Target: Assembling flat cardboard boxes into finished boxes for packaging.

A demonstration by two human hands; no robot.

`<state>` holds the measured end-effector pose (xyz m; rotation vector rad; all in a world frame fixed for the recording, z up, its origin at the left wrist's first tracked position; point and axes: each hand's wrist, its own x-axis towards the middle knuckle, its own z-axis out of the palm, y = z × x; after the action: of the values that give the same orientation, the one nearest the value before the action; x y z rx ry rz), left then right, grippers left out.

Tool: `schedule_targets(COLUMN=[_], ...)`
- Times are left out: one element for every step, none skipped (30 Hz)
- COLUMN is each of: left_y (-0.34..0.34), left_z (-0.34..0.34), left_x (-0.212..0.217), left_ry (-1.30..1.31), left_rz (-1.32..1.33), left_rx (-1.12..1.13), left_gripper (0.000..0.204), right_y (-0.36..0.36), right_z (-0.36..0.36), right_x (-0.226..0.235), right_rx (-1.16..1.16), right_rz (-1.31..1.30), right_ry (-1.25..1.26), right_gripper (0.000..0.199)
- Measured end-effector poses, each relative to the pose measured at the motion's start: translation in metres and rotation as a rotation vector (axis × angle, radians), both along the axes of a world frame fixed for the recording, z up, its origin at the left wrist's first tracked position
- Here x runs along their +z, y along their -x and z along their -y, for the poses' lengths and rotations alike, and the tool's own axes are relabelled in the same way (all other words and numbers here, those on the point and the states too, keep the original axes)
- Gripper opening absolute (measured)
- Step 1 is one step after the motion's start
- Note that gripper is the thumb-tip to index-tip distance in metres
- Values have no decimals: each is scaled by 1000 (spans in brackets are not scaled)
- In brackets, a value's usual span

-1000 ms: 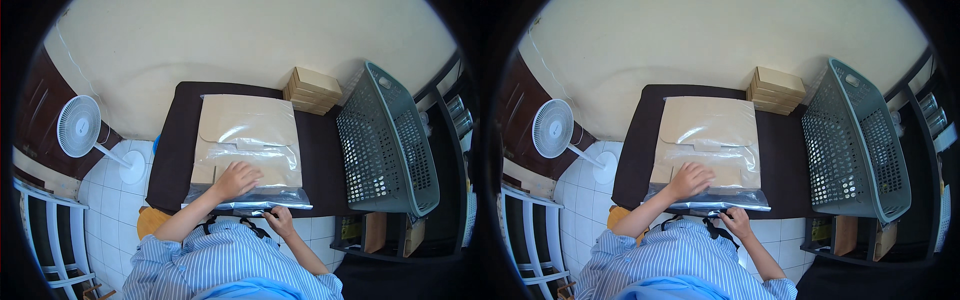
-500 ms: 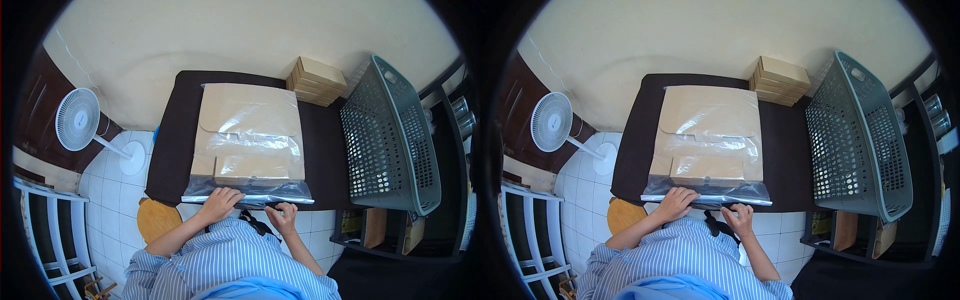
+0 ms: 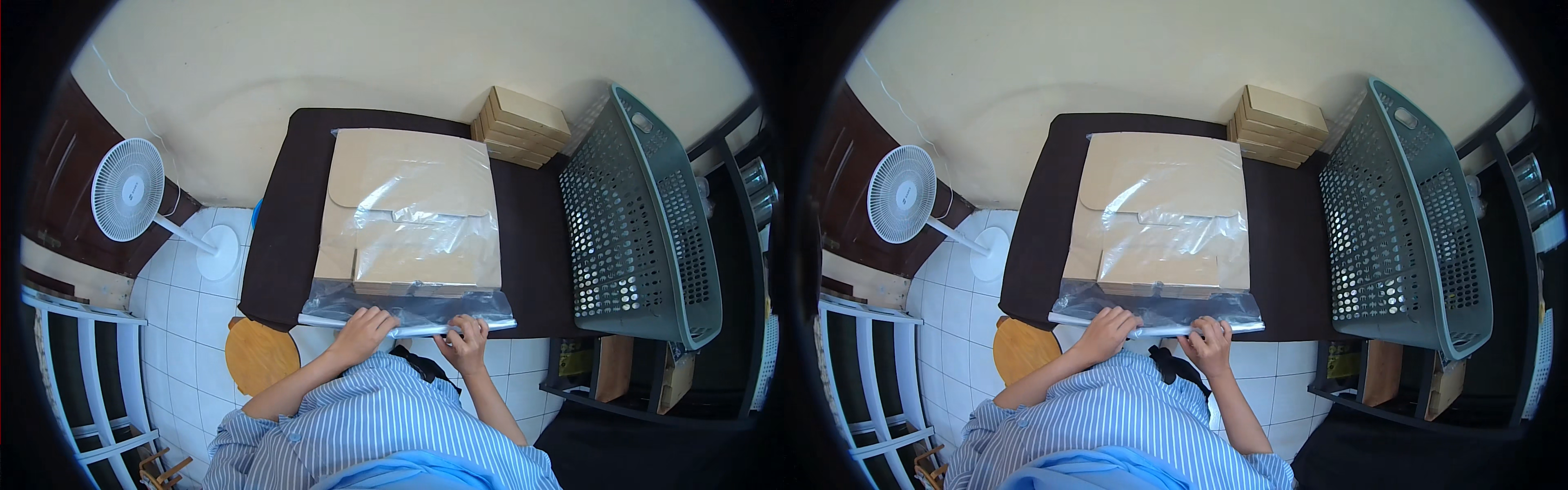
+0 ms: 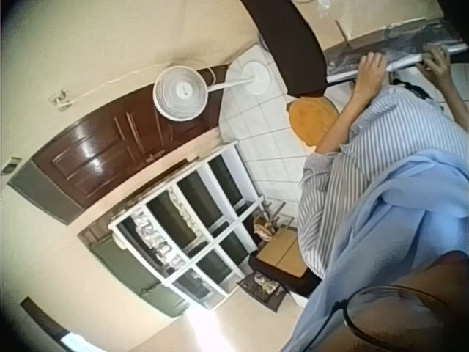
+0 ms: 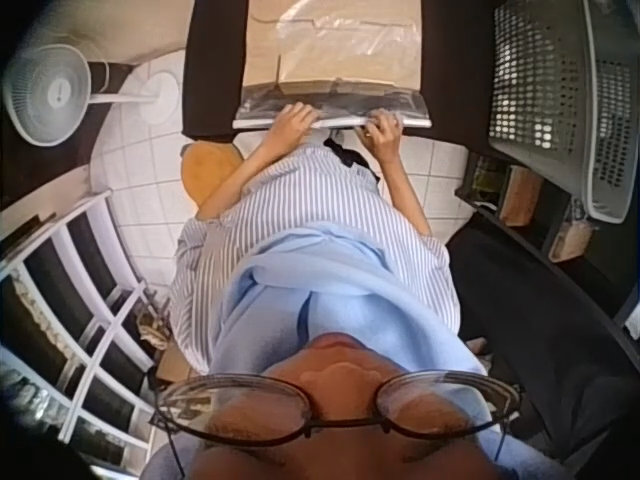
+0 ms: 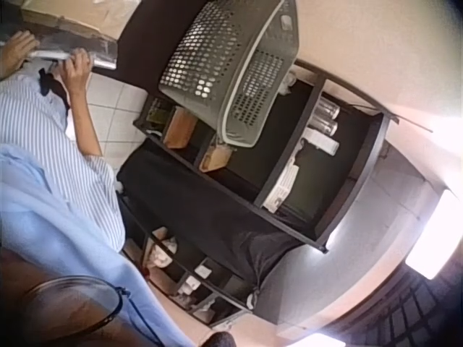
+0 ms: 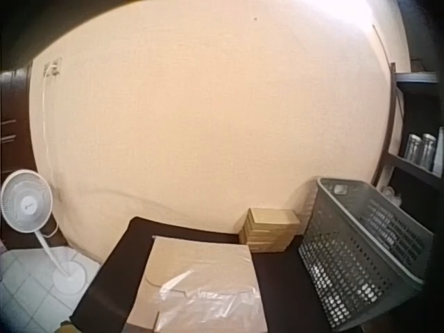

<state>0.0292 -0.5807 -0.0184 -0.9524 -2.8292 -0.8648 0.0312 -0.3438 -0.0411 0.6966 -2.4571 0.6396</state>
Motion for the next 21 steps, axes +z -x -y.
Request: schedule_targets(left_y=[-1, -2, -3, -4, -5, -6, -8, -10, -12, -14, -15, -17, -19, -22, -26, -29, -31, -33, -38, -43, -46], left_z=[-1, -2, -3, -3, -4, -4, -4, -4, -4, -3, -1, -1, -1, -1, -2, -2, -1, -1, 0, 2, 4], left_x=[2, 3, 5, 7, 10, 12, 13, 14, 15, 18, 22, 24, 24, 24, 24, 26, 28, 29, 28, 27, 26], left_ry=[-1, -2, -3, -4, 30, 64, 63, 60, 56, 56, 96, 137, 138, 87, 37, 37, 40, 43, 43, 44, 45], left_rz=[2, 13, 24, 26, 48, 70, 72, 71, 70, 71, 117, 163, 163, 199, 236, 236, 285, 334, 334, 343, 351], left_rx=[2, 6, 10, 11, 1, -9, -7, -9, -10, -12, -29, -46, -46, -9, 27, 26, 40, 55, 57, 88, 119], left_gripper=[29, 28, 27, 27, 26, 26, 26, 25, 24, 24, 22, 20, 20, 21, 22, 22, 21, 21, 21, 21, 20], right_y=[0, 1, 2, 3, 4, 4, 4, 3, 2, 1, -1, -3, -5, -8, -11, -14, -17, -20, -23, -25, -26], right_z=[-1, -2, -3, -3, -3, -3, -2, -2, -2, -3, -4, -5, -6, -7, -8, -10, -11, -13, -14, -13, -10], right_x=[1, 1, 2, 3, 5, 6, 11, 16, 20, 21, 22, 22, 23, 23, 22, 22, 21, 20, 22, 23, 25], right_rx=[2, 19, 35, 36, 40, 44, 46, 78, 111, 109, 130, 151, 152, 157, 163, 162, 153, 144, 139, 143, 114], right_rz=[2, 37, 72, 73, 93, 113, 115, 157, 199, 200, 180, 161, 162, 146, 131, 131, 159, 188, 204, 204, 207], right_ry=[-1, 30, 61, 60, 66, 73, 72, 24, -24, -25, -25, -25, -24, -20, -16, -16, -21, -27, -44, -44, 11], right_gripper=[25, 24, 24, 24, 21, 19, 19, 18, 19, 19, 21, 24, 24, 21, 18, 18, 17, 16, 16, 16, 17])
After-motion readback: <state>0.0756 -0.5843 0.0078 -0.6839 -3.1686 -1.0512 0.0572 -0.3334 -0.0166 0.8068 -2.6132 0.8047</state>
